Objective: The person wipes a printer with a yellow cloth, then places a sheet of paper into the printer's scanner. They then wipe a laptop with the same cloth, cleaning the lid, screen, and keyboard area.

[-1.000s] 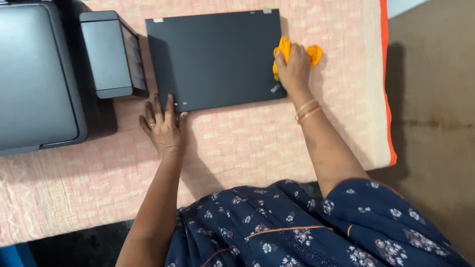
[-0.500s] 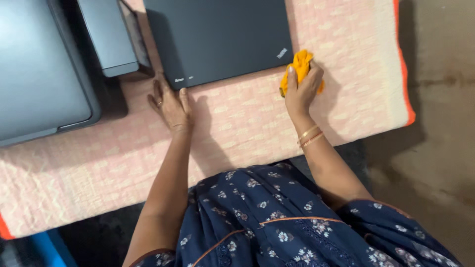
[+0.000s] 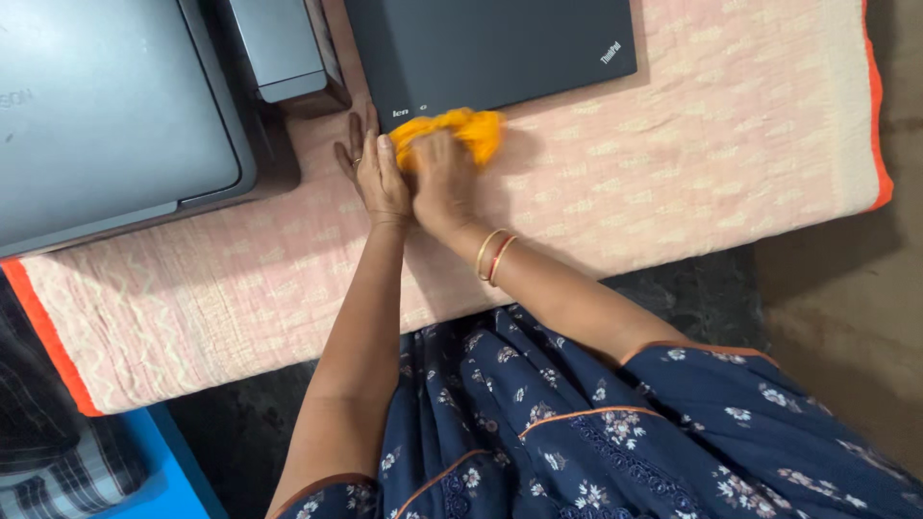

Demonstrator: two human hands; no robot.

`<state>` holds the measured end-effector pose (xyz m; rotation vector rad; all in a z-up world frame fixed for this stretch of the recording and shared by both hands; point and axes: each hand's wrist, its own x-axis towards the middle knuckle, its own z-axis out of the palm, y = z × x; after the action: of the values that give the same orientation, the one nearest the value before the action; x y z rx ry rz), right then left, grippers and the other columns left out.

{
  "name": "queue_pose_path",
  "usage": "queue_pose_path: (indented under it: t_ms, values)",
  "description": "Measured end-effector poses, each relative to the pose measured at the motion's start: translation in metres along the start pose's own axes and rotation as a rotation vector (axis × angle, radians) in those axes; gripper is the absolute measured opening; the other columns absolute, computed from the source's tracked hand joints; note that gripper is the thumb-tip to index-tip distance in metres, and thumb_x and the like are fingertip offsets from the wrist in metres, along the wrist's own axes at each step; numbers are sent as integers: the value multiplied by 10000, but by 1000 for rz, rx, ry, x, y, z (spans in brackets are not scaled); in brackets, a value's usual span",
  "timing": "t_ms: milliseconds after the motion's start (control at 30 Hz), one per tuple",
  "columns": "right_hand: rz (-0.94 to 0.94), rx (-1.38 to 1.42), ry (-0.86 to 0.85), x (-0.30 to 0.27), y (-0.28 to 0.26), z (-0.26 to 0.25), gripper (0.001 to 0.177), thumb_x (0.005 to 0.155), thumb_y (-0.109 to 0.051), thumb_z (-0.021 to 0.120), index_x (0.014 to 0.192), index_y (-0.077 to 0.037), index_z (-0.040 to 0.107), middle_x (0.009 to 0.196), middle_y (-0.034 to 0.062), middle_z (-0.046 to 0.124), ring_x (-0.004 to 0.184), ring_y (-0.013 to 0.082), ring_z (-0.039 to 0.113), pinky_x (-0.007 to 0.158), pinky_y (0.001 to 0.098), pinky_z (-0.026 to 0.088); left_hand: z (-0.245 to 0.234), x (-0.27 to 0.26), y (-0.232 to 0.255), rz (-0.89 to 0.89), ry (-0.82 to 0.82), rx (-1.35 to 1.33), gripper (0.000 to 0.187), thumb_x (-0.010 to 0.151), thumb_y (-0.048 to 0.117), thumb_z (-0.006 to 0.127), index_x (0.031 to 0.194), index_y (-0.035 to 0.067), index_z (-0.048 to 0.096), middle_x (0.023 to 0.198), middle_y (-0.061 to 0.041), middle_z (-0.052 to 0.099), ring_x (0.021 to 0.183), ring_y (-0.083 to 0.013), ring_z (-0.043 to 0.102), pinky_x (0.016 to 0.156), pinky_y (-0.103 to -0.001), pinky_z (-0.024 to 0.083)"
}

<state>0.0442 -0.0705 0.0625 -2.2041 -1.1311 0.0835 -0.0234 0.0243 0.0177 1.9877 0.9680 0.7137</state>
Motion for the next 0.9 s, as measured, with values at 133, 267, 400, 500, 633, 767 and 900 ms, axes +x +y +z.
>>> queue_pose_path:
  t_ms: [133,267,400,500,633,767,900]
  values:
    - [-96,534,-252,27,10,6,299,766,34,681,1057,-33,685,1124,119,693,1074,322,659,961,414,531,-5,-6,-27,-21,-19,-569,547,1140,410,328,1585,101,403,1655,-106,425,1600,-280,310,1333,-546,108]
    - [35,830,-110,55,60,-49,367,757,28,761,1117,-11,703,1141,115,676,1097,250,663,1009,335,529,8,3,-26,-136,51,-344,662,1119,511,417,1615,80,335,1652,-83,404,1569,-289,344,1305,-515,239]
    - [21,237,444,83,129,-123,406,851,23,765,1251,-26,715,1270,133,675,1220,289,642,1093,381,514,5,3,15,-26,-40,289,663,1052,517,444,1593,142,367,1623,-42,447,1538,-278,325,1271,-552,94]
    - [142,-137,444,95,157,-121,445,936,-133,759,1349,-11,648,1392,217,579,1306,369,529,1112,456,414,5,6,33,-52,-52,435,656,1078,487,418,1615,122,319,1610,-39,443,1539,-285,306,1261,-570,106]
    - [38,-282,271,97,121,-60,532,993,-203,658,1444,53,536,1518,205,511,1457,400,401,1231,516,261,6,7,35,-60,-34,436,602,1097,438,385,1610,128,325,1635,-31,436,1542,-276,316,1259,-579,115]
    - [-242,-92,-139,84,29,-10,513,920,-232,691,1386,-36,602,1558,200,466,1437,383,389,1220,570,277,9,4,29,-10,2,452,616,1060,396,388,1604,112,339,1631,-48,448,1522,-264,330,1230,-584,127]
    - [-395,-181,-142,112,39,-37,525,903,-336,718,1377,-129,627,1515,115,499,1482,453,308,1163,697,210,10,5,24,-32,-27,510,596,1079,437,377,1582,119,375,1593,-43,485,1528,-258,334,1232,-578,138]
